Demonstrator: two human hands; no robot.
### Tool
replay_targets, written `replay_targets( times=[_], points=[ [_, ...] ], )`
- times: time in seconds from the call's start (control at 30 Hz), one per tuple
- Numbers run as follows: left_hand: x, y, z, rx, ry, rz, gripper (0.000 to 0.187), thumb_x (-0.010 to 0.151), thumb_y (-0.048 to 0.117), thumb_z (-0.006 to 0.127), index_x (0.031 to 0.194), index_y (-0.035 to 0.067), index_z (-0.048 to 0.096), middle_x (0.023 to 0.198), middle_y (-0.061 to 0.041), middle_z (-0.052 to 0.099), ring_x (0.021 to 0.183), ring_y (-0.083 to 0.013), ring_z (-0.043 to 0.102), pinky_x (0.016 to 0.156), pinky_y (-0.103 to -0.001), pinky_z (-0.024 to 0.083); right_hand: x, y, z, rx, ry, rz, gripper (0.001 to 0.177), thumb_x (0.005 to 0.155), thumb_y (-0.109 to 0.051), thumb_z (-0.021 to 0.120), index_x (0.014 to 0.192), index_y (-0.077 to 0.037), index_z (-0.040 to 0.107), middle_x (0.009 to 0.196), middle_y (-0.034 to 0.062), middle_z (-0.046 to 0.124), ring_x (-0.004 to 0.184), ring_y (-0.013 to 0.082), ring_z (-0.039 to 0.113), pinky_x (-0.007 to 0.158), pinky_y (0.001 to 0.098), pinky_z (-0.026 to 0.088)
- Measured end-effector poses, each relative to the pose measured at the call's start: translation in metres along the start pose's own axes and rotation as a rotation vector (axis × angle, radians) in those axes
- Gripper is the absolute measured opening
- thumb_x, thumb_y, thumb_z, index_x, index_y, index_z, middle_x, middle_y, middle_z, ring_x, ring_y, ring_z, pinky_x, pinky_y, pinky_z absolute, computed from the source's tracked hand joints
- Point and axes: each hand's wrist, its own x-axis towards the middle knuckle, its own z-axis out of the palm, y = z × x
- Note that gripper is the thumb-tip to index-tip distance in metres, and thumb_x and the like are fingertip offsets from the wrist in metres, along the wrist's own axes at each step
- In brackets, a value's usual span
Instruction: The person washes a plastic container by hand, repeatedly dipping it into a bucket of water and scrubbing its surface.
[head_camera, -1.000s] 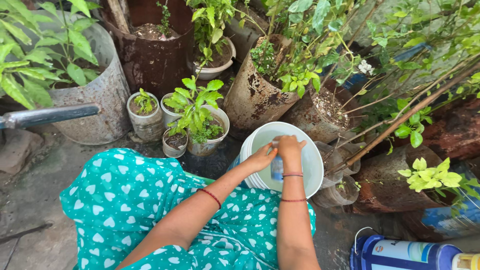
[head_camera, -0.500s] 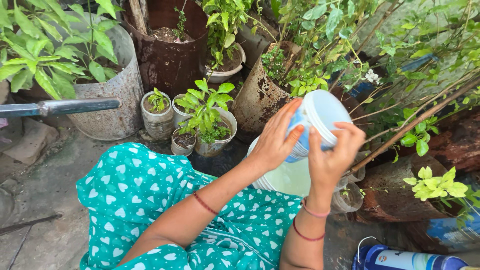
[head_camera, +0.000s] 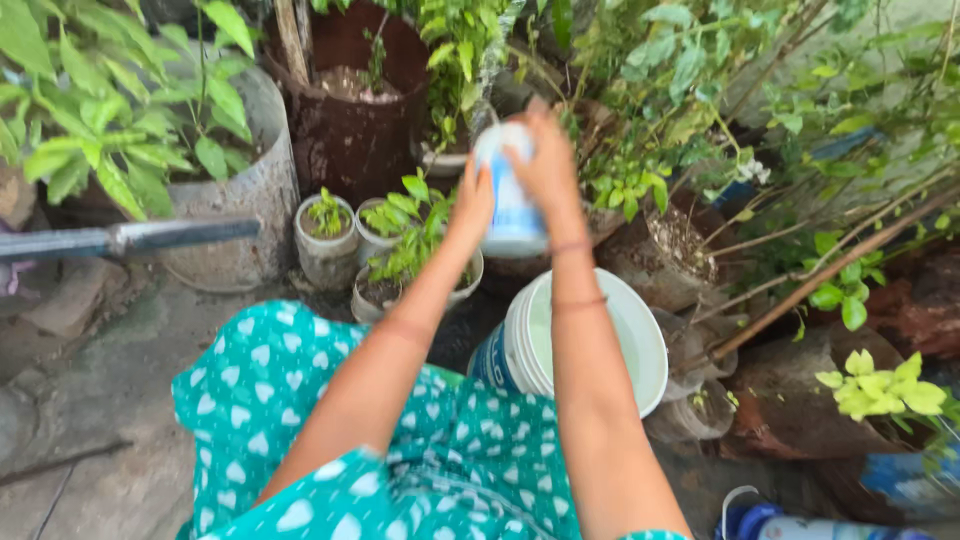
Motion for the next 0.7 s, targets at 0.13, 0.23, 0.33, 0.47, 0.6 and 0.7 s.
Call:
replay_targets(
  times=[0.13,0.23,0.33,0.47,0.6,0.7],
  points=[
    [-0.048,-0.096,0.028,-0.105,-0.076,-0.169,0.063,0.107,0.041,0.039,0.154,0.0,0.033,0.152,-0.028,0.046,0.141,-0.0402,0.045,0.114,-0.042,0.035,-0.068,0.01,0.0,0.023,-0.342,0.385,0.036,0.089,-0.034,0.071,0.117,-0.011,0.074,0.113,0.0165,0.07,0.113,0.0384,0.061,0.1,0.0448,0.048],
    [-0.09,-0.103,0.063,-0.182,-0.189,-0.108,0.065,0.104,0.041,0.042,0.153,-0.001,0.037,0.15,-0.027,0.052,0.141,-0.0368,0.051,0.116,-0.039,0.039,-0.105,0.018,-0.05,-0.078,-0.349,0.393,0.036,0.093,-0.04,0.073,0.115,-0.011,0.071,0.116,0.0168,0.071,0.111,0.038,0.064,0.099,0.0437,0.049],
    [-0.13,-0.104,0.105,-0.061,-0.435,-0.031,0.07,0.102,0.044,0.043,0.154,-0.003,0.036,0.156,-0.027,0.042,0.146,-0.0365,0.04,0.118,-0.039,0.031,-0.152,0.03,-0.101,-0.276,-0.497,0.618,0.038,0.088,-0.045,0.071,0.113,-0.016,0.072,0.113,0.0126,0.074,0.106,0.0405,0.061,0.095,0.0497,0.048],
    [-0.183,-0.112,0.15,-0.005,-0.606,0.01,0.074,0.105,0.047,0.044,0.154,-0.006,0.032,0.157,-0.03,0.037,0.149,-0.038,0.034,0.121,-0.04,0.025,-0.228,0.066,-0.104,-0.623,-0.791,0.812,0.043,0.085,-0.05,0.071,0.125,-0.033,0.072,0.124,0.0099,0.071,0.127,0.0345,0.058,0.102,0.0727,0.035],
    [-0.206,-0.113,0.158,0.003,-0.752,-0.098,0.07,0.109,0.048,0.037,0.152,-0.007,0.037,0.156,-0.03,0.042,0.149,-0.0372,0.038,0.123,-0.038,0.028,-0.283,0.111,-0.07,-0.559,-1.209,1.003,0.045,0.085,-0.043,0.071,0.13,-0.038,0.069,0.139,0.0071,0.065,0.133,0.033,0.058,0.11,0.0722,0.033],
    [-0.215,-0.118,0.155,-0.067,-0.81,-0.107,0.065,0.109,0.045,0.032,0.149,-0.005,0.045,0.151,-0.027,0.052,0.144,-0.0359,0.046,0.121,-0.037,0.033,-0.299,0.125,-0.046,-0.56,-1.269,0.992,0.041,0.087,-0.04,0.071,0.127,-0.03,0.073,0.138,0.0094,0.066,0.131,0.0354,0.059,0.107,0.0699,0.037]
  ],
)
